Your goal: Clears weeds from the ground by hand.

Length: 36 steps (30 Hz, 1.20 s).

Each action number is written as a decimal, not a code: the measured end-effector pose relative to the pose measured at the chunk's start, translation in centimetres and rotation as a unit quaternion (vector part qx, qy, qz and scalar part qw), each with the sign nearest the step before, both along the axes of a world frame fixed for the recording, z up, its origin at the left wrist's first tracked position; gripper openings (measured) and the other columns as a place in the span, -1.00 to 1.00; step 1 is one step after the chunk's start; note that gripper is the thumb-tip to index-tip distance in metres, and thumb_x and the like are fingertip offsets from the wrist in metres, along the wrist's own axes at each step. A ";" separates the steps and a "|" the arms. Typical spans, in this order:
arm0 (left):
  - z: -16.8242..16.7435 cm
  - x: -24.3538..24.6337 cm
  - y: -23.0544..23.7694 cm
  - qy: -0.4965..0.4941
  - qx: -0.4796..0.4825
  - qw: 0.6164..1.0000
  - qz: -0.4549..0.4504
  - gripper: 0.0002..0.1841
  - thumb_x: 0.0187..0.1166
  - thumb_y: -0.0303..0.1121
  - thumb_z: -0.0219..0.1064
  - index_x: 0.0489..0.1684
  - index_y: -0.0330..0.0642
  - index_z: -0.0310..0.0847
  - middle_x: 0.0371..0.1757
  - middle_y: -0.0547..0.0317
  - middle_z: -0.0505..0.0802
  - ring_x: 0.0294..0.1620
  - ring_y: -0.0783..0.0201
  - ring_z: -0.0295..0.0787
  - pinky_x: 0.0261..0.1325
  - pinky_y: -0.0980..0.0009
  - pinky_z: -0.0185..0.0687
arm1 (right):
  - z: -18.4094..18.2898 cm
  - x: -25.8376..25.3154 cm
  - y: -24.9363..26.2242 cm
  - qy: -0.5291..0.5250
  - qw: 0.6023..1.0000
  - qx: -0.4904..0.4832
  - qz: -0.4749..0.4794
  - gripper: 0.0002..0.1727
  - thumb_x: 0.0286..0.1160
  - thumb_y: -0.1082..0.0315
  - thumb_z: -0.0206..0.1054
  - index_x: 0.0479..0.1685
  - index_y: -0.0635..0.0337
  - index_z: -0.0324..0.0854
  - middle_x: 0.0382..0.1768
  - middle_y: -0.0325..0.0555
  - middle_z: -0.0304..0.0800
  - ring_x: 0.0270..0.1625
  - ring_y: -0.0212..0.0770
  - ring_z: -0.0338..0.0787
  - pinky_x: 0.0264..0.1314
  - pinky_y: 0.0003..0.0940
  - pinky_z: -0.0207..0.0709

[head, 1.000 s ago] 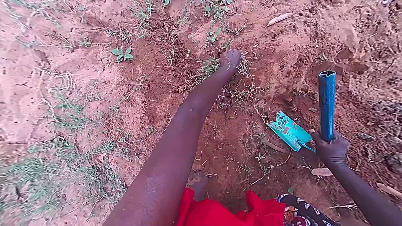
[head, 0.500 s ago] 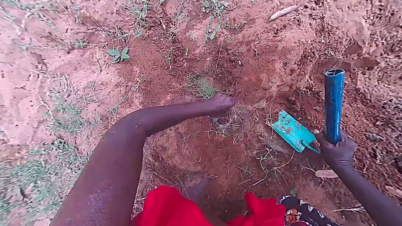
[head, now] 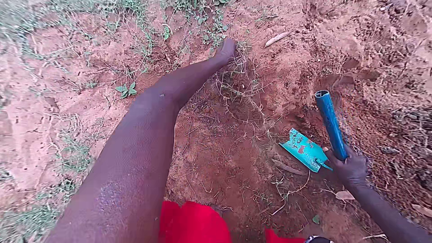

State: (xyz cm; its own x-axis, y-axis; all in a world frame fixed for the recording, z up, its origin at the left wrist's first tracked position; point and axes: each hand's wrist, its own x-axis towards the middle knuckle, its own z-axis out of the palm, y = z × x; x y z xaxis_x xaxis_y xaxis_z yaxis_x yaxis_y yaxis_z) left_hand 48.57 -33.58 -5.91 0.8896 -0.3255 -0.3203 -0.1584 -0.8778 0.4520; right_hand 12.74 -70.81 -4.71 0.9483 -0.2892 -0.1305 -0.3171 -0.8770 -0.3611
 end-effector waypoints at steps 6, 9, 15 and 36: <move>-2.8 1.5 -4.7 0.068 -0.036 0.983 0.167 -0.49 0.65 -0.38 0.29 0.46 -0.59 0.41 0.61 -0.46 0.48 0.66 -0.27 0.43 0.59 -0.18 0.41 | -0.4 0.0 -0.2 -0.006 1.000 -0.011 -0.002 -0.40 0.46 0.03 0.24 -0.10 0.60 0.63 -0.46 0.49 0.67 -0.36 0.51 0.70 -0.29 0.46 0.38; -3.0 0.4 -6.5 0.053 -0.014 0.982 0.182 -0.46 0.62 -0.35 0.31 0.53 -0.48 0.39 0.55 -0.38 0.58 0.61 -0.26 0.50 0.52 -0.27 0.43 | -0.4 -0.1 -0.1 -0.011 1.000 -0.004 -0.008 -0.44 0.47 0.07 0.26 -0.10 0.58 0.64 -0.45 0.47 0.69 -0.38 0.47 0.72 -0.29 0.45 0.41; -2.5 1.2 -6.0 0.040 -0.034 0.979 0.196 -0.47 0.68 -0.35 0.24 0.60 -0.39 0.38 0.60 -0.34 0.54 0.72 -0.26 0.33 0.61 -0.24 0.29 | -0.4 -0.2 -0.1 0.002 1.000 -0.003 -0.017 -0.45 0.50 0.08 0.26 -0.06 0.57 0.66 -0.41 0.49 0.72 -0.32 0.50 0.76 -0.23 0.50 0.42; -3.0 -6.2 0.9 -0.020 -0.203 0.962 0.181 -0.66 0.64 -0.49 0.27 0.24 -0.60 0.59 0.22 -0.53 0.75 0.35 -0.34 0.69 0.49 -0.21 0.45 | 1.4 0.8 1.2 0.070 0.996 -0.028 -0.043 -0.60 0.63 0.21 0.32 0.07 0.48 0.66 -0.21 0.49 0.78 -0.03 0.51 0.79 0.02 0.48 0.46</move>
State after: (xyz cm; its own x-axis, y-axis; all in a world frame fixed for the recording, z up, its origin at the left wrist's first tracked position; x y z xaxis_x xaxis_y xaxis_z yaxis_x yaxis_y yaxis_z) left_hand 42.33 -32.65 -8.95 0.9772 -0.0828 -0.1955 0.1004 -0.6312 0.7691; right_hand 13.50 -69.63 -3.29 0.8935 -0.3784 -0.2417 -0.4353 -0.8620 -0.2597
